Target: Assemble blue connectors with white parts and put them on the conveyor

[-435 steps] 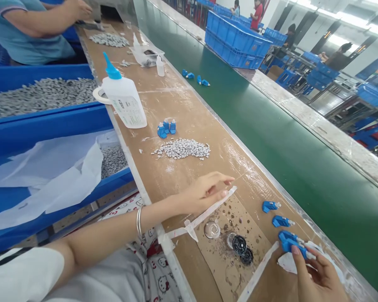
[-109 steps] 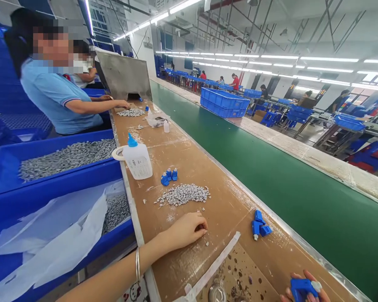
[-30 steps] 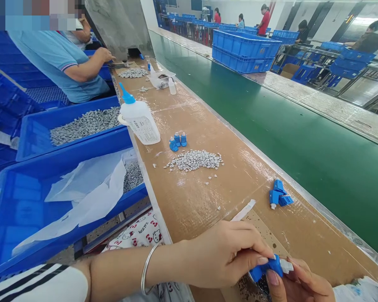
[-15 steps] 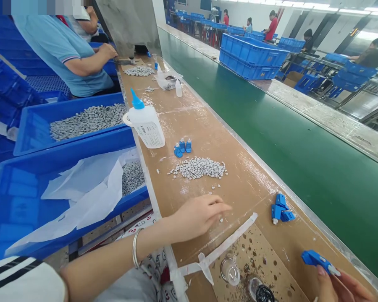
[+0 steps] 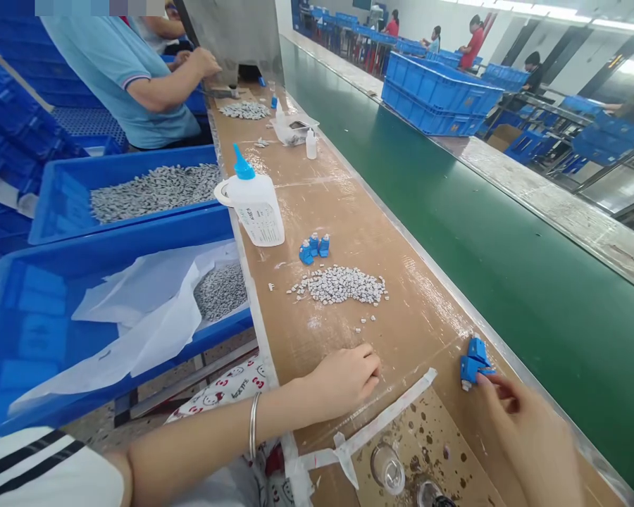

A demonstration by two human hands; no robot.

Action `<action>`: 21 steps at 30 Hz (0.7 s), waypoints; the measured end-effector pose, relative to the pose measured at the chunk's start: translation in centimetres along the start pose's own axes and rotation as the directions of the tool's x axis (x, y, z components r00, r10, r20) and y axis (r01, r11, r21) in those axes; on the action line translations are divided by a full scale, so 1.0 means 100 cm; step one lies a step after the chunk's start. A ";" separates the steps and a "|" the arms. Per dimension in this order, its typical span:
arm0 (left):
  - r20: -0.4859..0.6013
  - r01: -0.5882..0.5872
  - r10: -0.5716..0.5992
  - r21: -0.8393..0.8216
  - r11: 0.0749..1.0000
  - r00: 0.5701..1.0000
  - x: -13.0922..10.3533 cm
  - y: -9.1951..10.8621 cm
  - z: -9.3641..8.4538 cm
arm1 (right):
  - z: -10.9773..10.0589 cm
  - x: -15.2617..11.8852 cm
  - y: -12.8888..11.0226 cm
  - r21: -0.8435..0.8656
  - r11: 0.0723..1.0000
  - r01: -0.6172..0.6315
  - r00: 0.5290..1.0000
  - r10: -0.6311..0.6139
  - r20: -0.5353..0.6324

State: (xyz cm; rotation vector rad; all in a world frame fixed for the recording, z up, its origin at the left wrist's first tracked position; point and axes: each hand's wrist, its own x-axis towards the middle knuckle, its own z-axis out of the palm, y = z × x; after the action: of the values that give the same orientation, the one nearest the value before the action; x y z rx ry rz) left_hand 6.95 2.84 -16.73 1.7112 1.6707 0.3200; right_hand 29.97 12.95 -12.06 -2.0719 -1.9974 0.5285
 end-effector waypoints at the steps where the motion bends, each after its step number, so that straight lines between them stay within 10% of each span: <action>1: -0.002 -0.003 0.003 -0.021 1.000 1.000 0.000 -0.002 0.000 | 0.003 0.004 -0.010 -0.045 0.999 -0.026 0.999 0.028 0.034; 13: -0.034 -0.043 0.039 -0.114 0.993 0.999 -0.002 -0.011 -0.002 | 0.026 0.002 -0.014 -0.050 0.994 -0.096 0.995 0.095 -0.014; 18: -0.036 -0.080 0.077 -0.080 0.994 0.996 -0.002 -0.014 -0.001 | 0.017 -0.021 0.012 0.293 0.949 -0.112 0.994 0.105 0.039; 21: -0.054 -0.140 0.136 -0.083 0.987 0.989 -0.004 -0.015 0.000 | 0.015 -0.040 0.041 0.721 0.663 -0.201 0.978 0.176 0.111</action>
State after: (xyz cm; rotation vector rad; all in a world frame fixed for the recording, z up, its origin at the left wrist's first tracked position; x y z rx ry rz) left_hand 5.76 2.30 -17.50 1.7705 1.5515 0.4950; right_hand 33.11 8.62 -14.60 -1.7272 -1.2345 1.1814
